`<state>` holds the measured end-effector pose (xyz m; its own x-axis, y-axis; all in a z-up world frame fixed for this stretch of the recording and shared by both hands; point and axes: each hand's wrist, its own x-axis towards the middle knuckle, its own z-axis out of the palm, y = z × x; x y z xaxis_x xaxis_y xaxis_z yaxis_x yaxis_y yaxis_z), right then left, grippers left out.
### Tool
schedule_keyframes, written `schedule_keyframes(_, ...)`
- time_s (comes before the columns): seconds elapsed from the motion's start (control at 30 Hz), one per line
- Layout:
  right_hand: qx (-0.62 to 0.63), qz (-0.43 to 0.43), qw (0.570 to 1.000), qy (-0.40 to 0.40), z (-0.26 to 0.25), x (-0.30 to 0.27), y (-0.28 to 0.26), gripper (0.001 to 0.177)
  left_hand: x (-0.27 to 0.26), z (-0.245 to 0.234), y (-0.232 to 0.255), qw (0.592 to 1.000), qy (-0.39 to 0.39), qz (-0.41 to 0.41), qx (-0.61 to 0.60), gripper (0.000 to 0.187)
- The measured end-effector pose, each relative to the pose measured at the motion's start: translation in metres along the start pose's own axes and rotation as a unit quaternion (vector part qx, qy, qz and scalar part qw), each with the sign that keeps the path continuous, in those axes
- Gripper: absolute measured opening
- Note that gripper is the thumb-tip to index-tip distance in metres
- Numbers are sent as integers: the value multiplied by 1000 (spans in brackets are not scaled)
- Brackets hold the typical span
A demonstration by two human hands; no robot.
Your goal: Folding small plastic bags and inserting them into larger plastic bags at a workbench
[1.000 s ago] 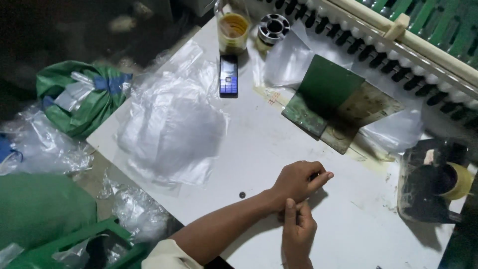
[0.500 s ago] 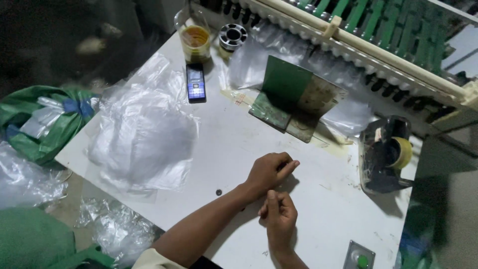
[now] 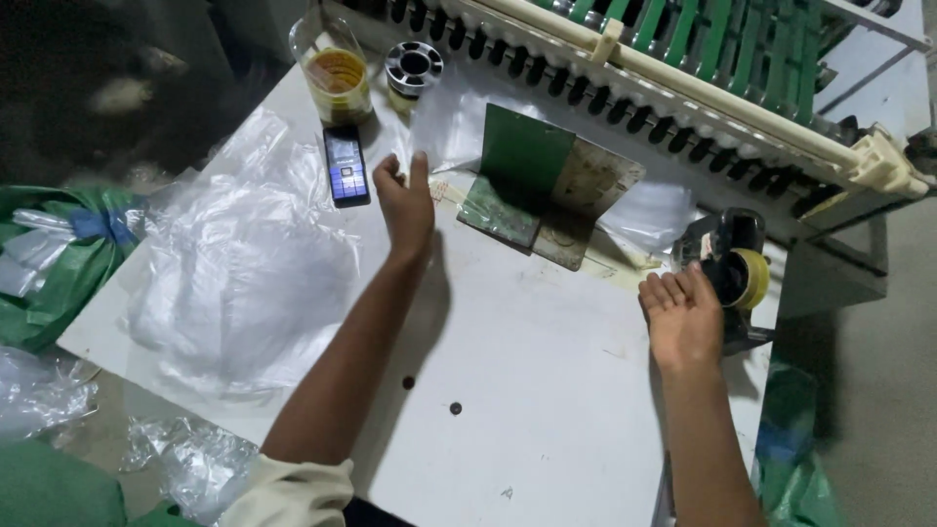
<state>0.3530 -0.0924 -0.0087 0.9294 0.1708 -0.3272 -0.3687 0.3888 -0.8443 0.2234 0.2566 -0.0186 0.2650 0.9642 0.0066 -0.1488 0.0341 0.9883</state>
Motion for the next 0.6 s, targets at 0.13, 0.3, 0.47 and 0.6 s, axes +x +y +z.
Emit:
schedule_keyframes(0.13,48,78,996,-11,-7,84,3,67,70,15,-10,996,11,-57,64,81)
schedule_keyframes(0.3,-44,33,997,62,38,119,-6,71,105,35,-15,969,-96,-47,223,89)
schedule_keyframes(0.47,-171,12,976,130,50,183,33,89,107,51,-26,894,-141,68,420,50)
schedule_keyframes(0.6,-151,-110,970,156,63,170,37,79,97,54,21,944,-143,32,296,46)
